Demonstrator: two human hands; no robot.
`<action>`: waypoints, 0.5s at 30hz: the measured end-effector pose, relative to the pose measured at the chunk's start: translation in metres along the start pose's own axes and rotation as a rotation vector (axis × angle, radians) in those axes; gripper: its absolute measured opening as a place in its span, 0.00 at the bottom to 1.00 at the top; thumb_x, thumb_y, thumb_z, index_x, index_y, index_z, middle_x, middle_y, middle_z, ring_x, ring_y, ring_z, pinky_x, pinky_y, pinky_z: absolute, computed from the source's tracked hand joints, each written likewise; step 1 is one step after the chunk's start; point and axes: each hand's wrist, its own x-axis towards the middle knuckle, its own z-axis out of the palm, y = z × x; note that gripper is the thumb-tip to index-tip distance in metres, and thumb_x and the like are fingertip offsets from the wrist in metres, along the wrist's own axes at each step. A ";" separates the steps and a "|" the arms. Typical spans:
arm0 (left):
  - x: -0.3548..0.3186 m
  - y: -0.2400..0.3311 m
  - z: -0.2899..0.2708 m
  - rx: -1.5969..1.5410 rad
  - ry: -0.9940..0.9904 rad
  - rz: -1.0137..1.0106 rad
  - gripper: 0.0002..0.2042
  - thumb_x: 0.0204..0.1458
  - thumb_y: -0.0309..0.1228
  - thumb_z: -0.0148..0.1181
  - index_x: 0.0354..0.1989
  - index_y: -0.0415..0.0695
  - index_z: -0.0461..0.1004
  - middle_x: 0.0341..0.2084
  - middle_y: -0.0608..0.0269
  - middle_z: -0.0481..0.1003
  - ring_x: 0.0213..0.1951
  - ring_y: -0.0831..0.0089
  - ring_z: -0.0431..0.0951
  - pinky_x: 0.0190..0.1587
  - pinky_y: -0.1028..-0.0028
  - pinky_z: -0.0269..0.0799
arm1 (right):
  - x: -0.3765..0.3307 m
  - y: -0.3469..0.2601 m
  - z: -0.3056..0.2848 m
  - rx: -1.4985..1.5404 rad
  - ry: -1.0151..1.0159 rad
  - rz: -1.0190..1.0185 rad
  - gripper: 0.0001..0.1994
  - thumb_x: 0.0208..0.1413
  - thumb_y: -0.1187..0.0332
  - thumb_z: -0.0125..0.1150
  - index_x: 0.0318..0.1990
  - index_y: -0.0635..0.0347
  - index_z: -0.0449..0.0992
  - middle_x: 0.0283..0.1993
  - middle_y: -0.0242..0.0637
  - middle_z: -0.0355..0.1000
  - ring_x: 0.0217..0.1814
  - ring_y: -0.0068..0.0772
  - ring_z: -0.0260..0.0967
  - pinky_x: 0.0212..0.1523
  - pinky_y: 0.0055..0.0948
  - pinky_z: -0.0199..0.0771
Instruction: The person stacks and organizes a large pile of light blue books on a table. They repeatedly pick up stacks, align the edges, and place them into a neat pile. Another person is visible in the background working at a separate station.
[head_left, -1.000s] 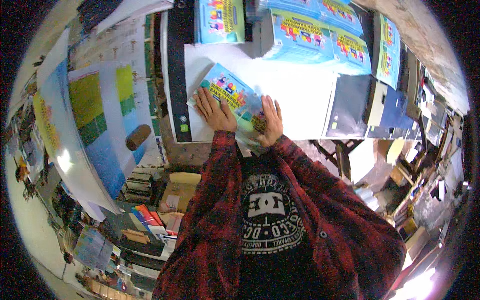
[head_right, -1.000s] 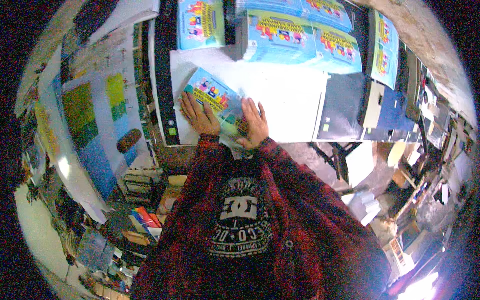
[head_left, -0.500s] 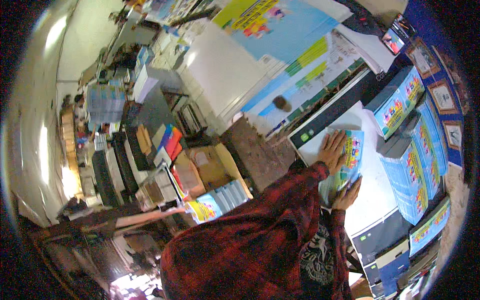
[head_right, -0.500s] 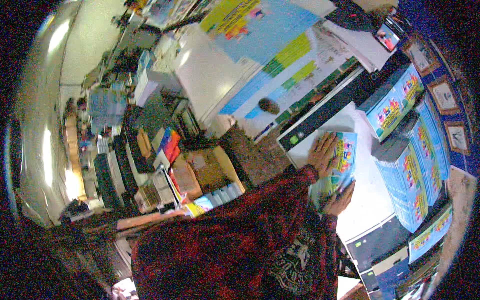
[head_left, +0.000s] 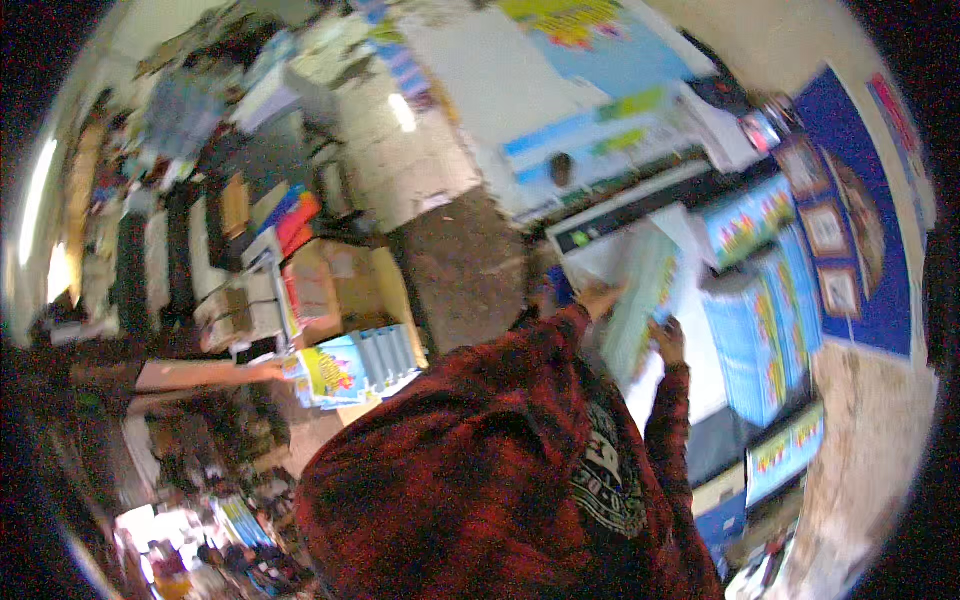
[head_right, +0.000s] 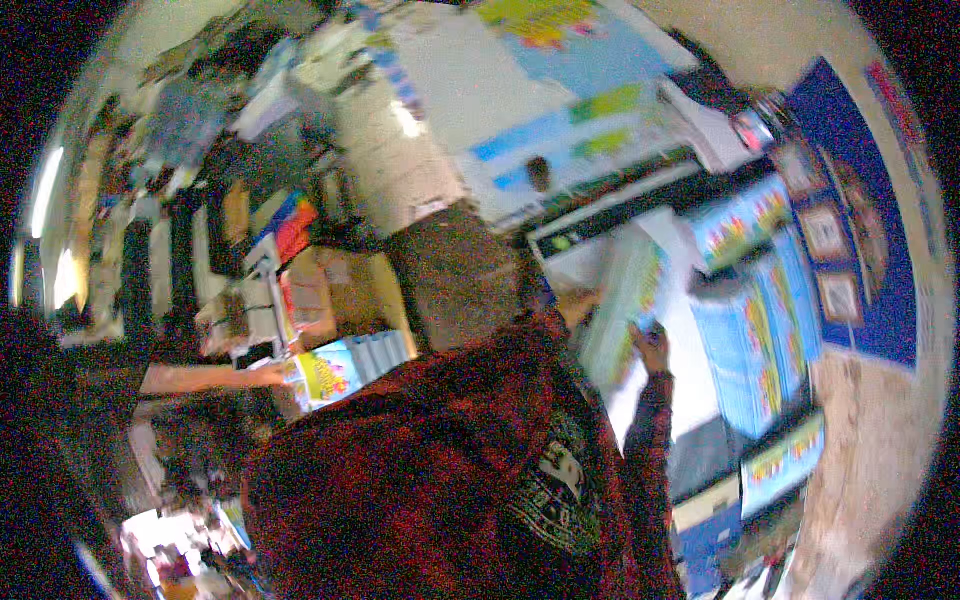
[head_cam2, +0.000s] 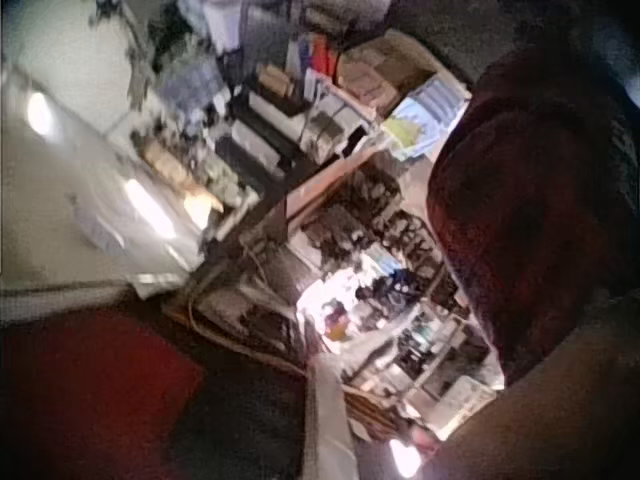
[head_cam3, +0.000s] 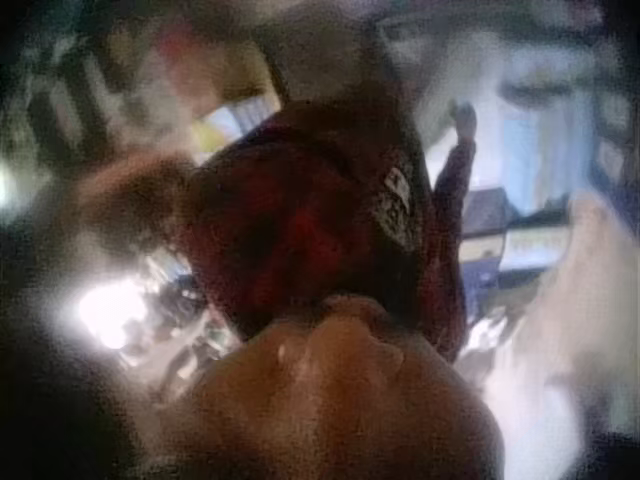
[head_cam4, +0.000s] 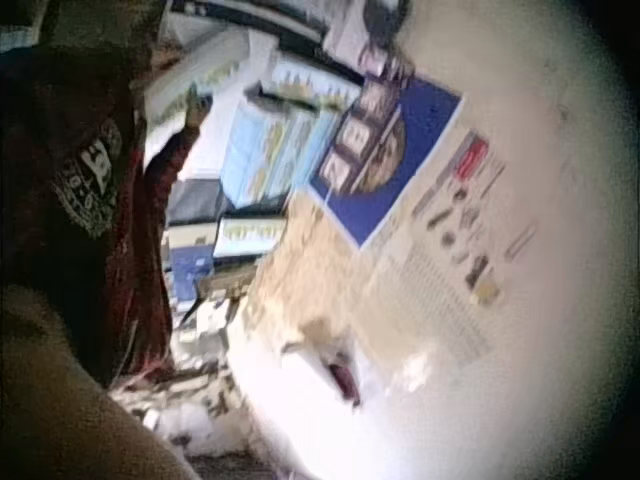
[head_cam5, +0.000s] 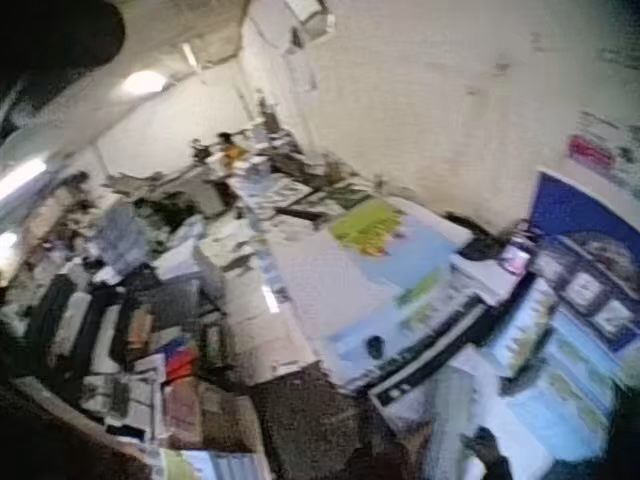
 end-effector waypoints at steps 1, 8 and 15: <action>-0.001 -0.001 0.004 -0.018 -0.016 0.040 0.37 0.44 0.67 0.50 0.35 0.37 0.76 0.25 0.50 0.77 0.31 0.62 0.78 0.38 0.63 0.72 | -0.001 0.003 0.003 -0.071 0.039 -0.039 0.39 0.45 0.57 0.70 0.61 0.66 0.58 0.49 0.41 0.67 0.39 0.29 0.69 0.35 0.28 0.74; 0.002 -0.012 0.013 -0.018 -0.014 -0.092 0.35 0.39 0.49 0.71 0.49 0.32 0.69 0.41 0.52 0.76 0.42 0.67 0.76 0.46 0.69 0.72 | -0.052 -0.043 0.032 0.136 0.090 0.012 0.38 0.47 0.53 0.68 0.60 0.68 0.60 0.46 0.38 0.71 0.40 0.25 0.68 0.34 0.23 0.70; -0.009 0.020 0.061 0.069 -0.344 -0.105 0.22 0.42 0.40 0.68 0.43 0.38 0.76 0.37 0.56 0.78 0.38 0.66 0.79 0.44 0.67 0.75 | -0.036 0.017 0.015 -0.219 0.221 -0.170 0.39 0.44 0.53 0.70 0.57 0.72 0.62 0.45 0.41 0.71 0.44 0.29 0.69 0.45 0.29 0.71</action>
